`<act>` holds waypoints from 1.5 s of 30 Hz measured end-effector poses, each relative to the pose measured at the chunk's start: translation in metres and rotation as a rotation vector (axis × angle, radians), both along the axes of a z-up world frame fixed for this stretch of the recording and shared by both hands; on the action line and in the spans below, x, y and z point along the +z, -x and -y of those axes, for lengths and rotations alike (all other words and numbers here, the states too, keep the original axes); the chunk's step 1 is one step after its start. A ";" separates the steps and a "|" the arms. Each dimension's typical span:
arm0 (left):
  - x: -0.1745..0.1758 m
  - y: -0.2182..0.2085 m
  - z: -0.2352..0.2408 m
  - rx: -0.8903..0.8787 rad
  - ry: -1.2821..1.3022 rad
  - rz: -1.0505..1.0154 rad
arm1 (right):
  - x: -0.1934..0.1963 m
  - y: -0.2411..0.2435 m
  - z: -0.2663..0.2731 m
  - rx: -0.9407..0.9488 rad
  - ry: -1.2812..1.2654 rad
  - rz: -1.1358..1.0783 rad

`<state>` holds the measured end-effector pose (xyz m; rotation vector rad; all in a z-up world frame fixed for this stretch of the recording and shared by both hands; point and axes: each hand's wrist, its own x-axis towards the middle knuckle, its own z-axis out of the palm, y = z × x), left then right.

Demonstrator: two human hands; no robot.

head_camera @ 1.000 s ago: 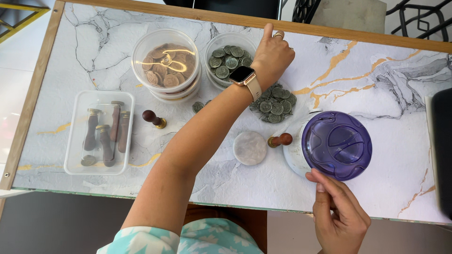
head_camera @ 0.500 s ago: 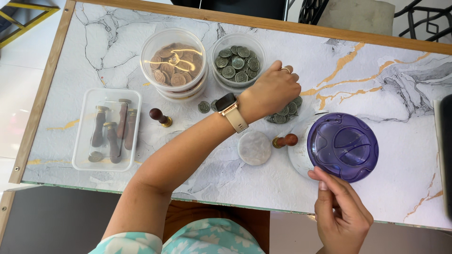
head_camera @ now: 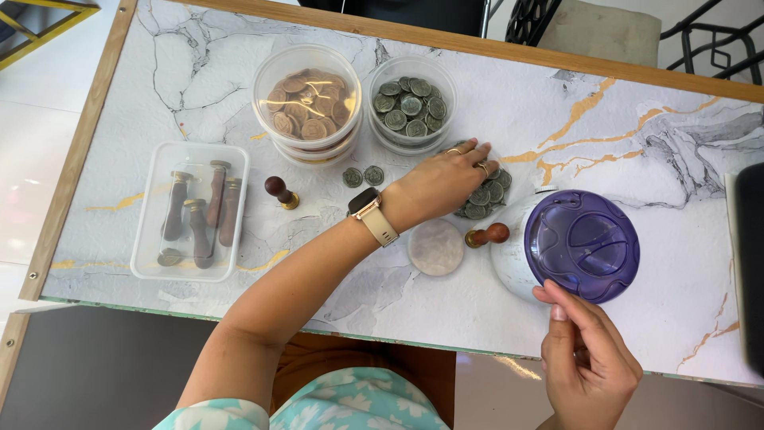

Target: The person melts green wax in a small electric warmer, scoops it onto a white stone, and presses a wooden-handled stamp into the wax to form a seal. They repeat this process multiple times, placing finished seals on the table.

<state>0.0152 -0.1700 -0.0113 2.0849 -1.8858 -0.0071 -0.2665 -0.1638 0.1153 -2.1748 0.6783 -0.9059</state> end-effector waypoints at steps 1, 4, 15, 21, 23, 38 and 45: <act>0.012 0.001 -0.006 0.002 0.002 0.002 | 0.002 -0.001 0.000 0.002 0.002 0.002; 0.054 0.004 -0.030 -0.058 0.056 -0.109 | 0.004 -0.002 0.011 -0.027 0.054 0.022; 0.025 0.022 -0.056 0.150 0.114 0.038 | 0.002 -0.024 0.082 0.113 0.218 -0.465; 0.016 0.024 -0.050 0.126 0.079 0.089 | 0.008 -0.026 0.086 0.153 0.312 -0.503; 0.024 0.026 -0.053 0.140 0.081 0.076 | 0.007 -0.025 0.085 0.137 0.310 -0.473; 0.029 0.026 -0.064 0.230 0.105 0.120 | 0.037 -0.064 0.143 0.145 -0.028 -0.360; 0.028 0.036 -0.066 0.146 0.112 0.118 | 0.021 -0.091 0.170 0.219 -0.407 -0.606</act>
